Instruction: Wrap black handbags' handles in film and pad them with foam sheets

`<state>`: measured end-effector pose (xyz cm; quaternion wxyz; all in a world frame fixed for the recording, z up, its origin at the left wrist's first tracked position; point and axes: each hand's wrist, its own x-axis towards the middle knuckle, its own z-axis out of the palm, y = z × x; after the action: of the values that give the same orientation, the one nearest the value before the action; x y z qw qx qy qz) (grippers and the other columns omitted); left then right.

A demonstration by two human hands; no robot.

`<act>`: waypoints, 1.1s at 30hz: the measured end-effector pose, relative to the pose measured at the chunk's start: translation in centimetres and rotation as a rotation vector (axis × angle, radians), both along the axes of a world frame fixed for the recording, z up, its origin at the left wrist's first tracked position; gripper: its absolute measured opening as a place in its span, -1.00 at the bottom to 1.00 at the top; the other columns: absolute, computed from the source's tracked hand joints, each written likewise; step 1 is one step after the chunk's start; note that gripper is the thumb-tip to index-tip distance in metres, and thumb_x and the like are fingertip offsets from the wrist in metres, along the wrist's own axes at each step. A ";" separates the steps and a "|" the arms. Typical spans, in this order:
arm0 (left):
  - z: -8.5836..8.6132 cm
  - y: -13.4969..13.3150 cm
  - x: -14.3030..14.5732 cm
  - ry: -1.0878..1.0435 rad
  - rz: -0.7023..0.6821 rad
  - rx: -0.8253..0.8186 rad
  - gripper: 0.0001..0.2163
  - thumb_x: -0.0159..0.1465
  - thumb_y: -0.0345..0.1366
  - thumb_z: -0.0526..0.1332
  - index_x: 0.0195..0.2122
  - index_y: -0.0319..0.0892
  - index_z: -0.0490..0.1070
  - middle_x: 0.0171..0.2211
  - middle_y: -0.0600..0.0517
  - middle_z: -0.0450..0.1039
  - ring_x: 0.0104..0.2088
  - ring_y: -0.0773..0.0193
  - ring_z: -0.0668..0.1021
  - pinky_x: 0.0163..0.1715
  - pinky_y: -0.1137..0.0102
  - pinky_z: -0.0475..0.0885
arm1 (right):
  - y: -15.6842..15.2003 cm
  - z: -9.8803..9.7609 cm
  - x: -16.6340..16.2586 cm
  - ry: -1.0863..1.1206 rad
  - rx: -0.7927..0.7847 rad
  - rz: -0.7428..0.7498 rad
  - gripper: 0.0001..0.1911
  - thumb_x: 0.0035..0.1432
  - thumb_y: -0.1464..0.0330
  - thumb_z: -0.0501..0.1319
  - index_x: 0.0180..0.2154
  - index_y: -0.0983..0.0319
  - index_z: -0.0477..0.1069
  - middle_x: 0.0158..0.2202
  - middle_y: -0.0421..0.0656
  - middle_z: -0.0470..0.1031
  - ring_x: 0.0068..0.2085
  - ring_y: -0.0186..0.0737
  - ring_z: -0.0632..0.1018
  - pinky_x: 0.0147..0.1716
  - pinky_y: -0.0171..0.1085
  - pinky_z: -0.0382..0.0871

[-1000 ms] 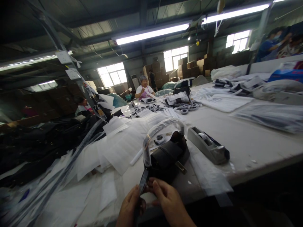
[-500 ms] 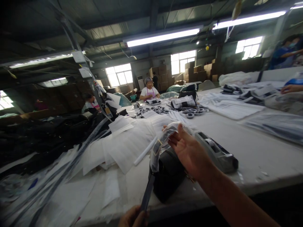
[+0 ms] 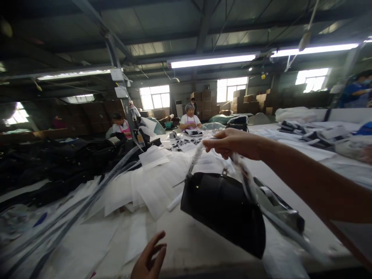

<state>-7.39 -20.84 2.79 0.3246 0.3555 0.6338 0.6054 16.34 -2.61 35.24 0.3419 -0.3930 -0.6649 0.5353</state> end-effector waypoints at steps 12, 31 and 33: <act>-0.7 2.0 5.8 0.202 -0.070 0.075 -0.64 0.18 -0.28 0.29 0.03 -0.15 0.48 -0.02 -0.16 0.49 -0.05 0.07 0.54 -0.16 0.30 0.49 | 4.9 -6.3 -2.9 -0.446 0.750 0.135 -0.66 0.04 0.11 0.39 -0.29 0.26 0.62 -0.42 -0.20 0.59 -0.35 -0.21 0.56 -0.33 -0.32 0.36; -2.2 -1.7 6.4 0.159 -0.170 0.033 -0.65 0.21 0.06 0.24 -0.20 -0.12 0.53 -0.32 -0.03 0.58 -0.33 0.19 0.59 -0.33 0.41 0.45 | -12.1 -29.1 -3.6 -0.155 -0.037 0.198 -0.62 0.21 0.07 0.21 -0.12 0.17 0.61 -0.12 -0.11 0.63 -0.05 0.04 0.59 -0.03 -0.25 0.43; -1.7 -2.7 5.9 0.215 -0.208 0.040 -0.61 0.23 0.10 0.19 -0.22 -0.10 0.56 -0.34 -0.03 0.60 -0.34 0.18 0.59 -0.33 0.41 0.44 | -12.1 -29.5 -4.2 -0.105 -0.127 0.185 -0.55 0.17 0.00 0.23 -0.12 0.18 0.62 -0.11 -0.11 0.63 0.01 0.10 0.56 0.01 -0.22 0.43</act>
<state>-1.49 -23.56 1.04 0.3087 0.4886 0.6125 0.5392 12.13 -14.75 5.71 0.2301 -0.3781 -0.6800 0.5845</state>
